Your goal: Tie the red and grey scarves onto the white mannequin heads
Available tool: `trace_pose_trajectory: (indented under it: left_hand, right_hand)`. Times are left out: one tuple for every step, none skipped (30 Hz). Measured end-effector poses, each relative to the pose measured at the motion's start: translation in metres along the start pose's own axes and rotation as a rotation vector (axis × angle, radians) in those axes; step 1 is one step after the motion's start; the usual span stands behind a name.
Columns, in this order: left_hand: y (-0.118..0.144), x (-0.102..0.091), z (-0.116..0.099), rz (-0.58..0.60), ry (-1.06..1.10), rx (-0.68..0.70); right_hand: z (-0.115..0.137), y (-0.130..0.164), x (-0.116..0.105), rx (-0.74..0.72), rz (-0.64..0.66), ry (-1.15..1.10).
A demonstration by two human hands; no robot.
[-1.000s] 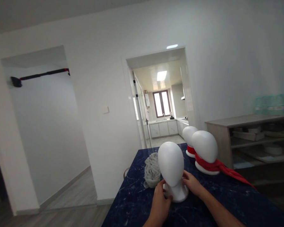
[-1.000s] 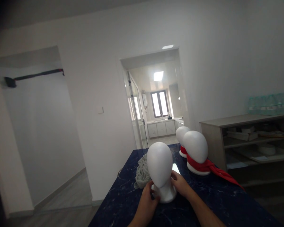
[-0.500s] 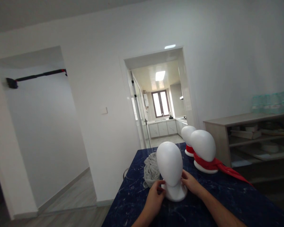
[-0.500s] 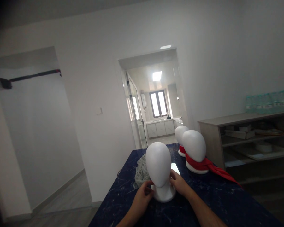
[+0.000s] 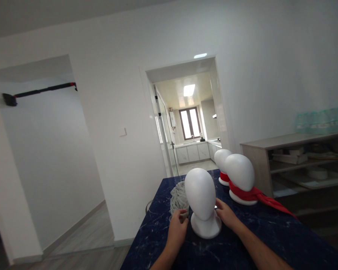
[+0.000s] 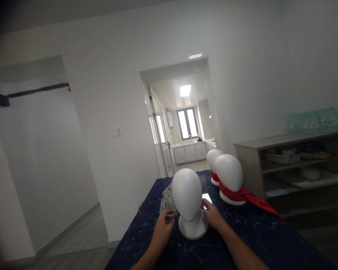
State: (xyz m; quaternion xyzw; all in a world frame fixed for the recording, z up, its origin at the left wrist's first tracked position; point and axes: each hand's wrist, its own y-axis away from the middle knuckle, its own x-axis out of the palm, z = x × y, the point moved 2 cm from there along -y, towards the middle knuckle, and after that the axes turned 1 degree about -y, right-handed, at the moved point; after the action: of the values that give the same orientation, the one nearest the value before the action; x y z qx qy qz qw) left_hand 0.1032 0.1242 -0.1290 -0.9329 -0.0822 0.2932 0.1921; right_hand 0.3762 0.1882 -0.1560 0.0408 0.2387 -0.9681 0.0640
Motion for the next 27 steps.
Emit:
trace_pose_trajectory:
  left_hand:
    - [-0.005, -0.005, 0.002, -0.031, -0.102, 0.03]
    - [-0.01, -0.009, 0.004, -0.033, -0.213, 0.062]
    - [-0.014, -0.012, 0.006, -0.006, -0.323, 0.087]
    - [-0.017, -0.014, 0.007, 0.04, -0.423, 0.101]
    - [-0.02, -0.015, 0.006, 0.095, -0.506, 0.104]
    - [-0.022, -0.015, 0.005, 0.146, -0.56, 0.094]
    - [-0.024, -0.016, 0.003, 0.179, -0.562, 0.072]
    - [-0.027, -0.016, 0.0, 0.194, -0.519, 0.044]
    - [-0.029, -0.017, -0.003, 0.194, -0.446, 0.013]
    - [-0.032, -0.019, -0.007, 0.186, -0.358, -0.015]
    - [-0.036, -0.021, -0.01, 0.175, -0.273, -0.038]
    - [-0.04, -0.024, -0.014, 0.166, -0.203, -0.054]
    - [-0.044, -0.028, -0.017, 0.161, -0.155, -0.063]
    - [-0.049, -0.033, -0.019, 0.158, -0.118, -0.075]
    - [-0.054, -0.04, -0.021, 0.15, -0.073, -0.09]
    - [-0.06, -0.048, -0.022, 0.138, -0.023, -0.11]
    - [-0.065, -0.058, -0.023, 0.123, 0.029, -0.132]
    - [-0.071, -0.069, -0.025, 0.103, 0.086, -0.156]
    - [-0.076, -0.082, -0.028, 0.081, 0.148, -0.18]
    - [-0.082, -0.095, -0.032, 0.057, 0.215, -0.202]
    - [-0.087, -0.109, -0.037, 0.032, 0.285, -0.221]
    - [-0.092, -0.124, -0.043, 0.01, 0.354, -0.235]
    - [-0.096, -0.138, -0.051, -0.011, 0.42, -0.243]
    - [-0.1, -0.152, -0.061, -0.027, 0.479, -0.248]
    - [-0.103, -0.165, -0.071, -0.036, 0.531, -0.252]
    - [-0.106, -0.177, -0.082, -0.037, 0.576, -0.255]
    - [-0.108, -0.189, -0.094, -0.026, 0.614, -0.26]
  right_hand:
    - [-0.004, -0.002, -0.004, 0.014, -0.059, 0.046]
    - [-0.008, -0.003, -0.008, 0.032, -0.112, 0.082]
    - [-0.012, -0.004, -0.011, 0.051, -0.153, 0.106]
    - [-0.016, -0.005, -0.013, 0.067, -0.181, 0.121]
    - [-0.018, -0.005, -0.015, 0.08, -0.2, 0.133]
    - [-0.02, -0.005, -0.016, 0.091, -0.214, 0.144]
    - [-0.02, -0.005, -0.017, 0.098, -0.227, 0.16]
    - [-0.019, -0.004, -0.017, 0.105, -0.24, 0.178]
    - [-0.017, -0.003, -0.018, 0.11, -0.252, 0.196]
    - [-0.014, -0.002, -0.018, 0.113, -0.263, 0.214]
    - [-0.011, -0.001, -0.018, 0.114, -0.272, 0.23]
    - [-0.008, 0.0, -0.019, 0.114, -0.279, 0.244]
    - [-0.005, 0.001, -0.019, 0.113, -0.284, 0.255]
    - [-0.002, 0.001, -0.02, 0.111, -0.287, 0.262]
    - [0.0, 0.002, -0.02, 0.11, -0.288, 0.267]
    - [0.002, 0.002, -0.021, 0.109, -0.29, 0.269]
    - [0.003, 0.002, -0.021, 0.107, -0.29, 0.27]
    - [0.004, 0.002, -0.022, 0.104, -0.291, 0.269]
    - [0.005, 0.002, -0.022, 0.101, -0.293, 0.265]
    - [0.005, 0.002, -0.022, 0.098, -0.296, 0.261]
    - [0.006, 0.002, -0.021, 0.095, -0.3, 0.256]
    - [0.006, 0.003, -0.021, 0.093, -0.305, 0.249]
    - [0.006, 0.003, -0.02, 0.093, -0.312, 0.243]
    - [0.007, 0.003, -0.02, 0.093, -0.322, 0.236]
    - [0.008, 0.004, -0.02, 0.094, -0.334, 0.23]
    - [0.009, 0.004, -0.019, 0.095, -0.349, 0.223]
    - [0.011, 0.004, -0.02, 0.095, -0.368, 0.216]
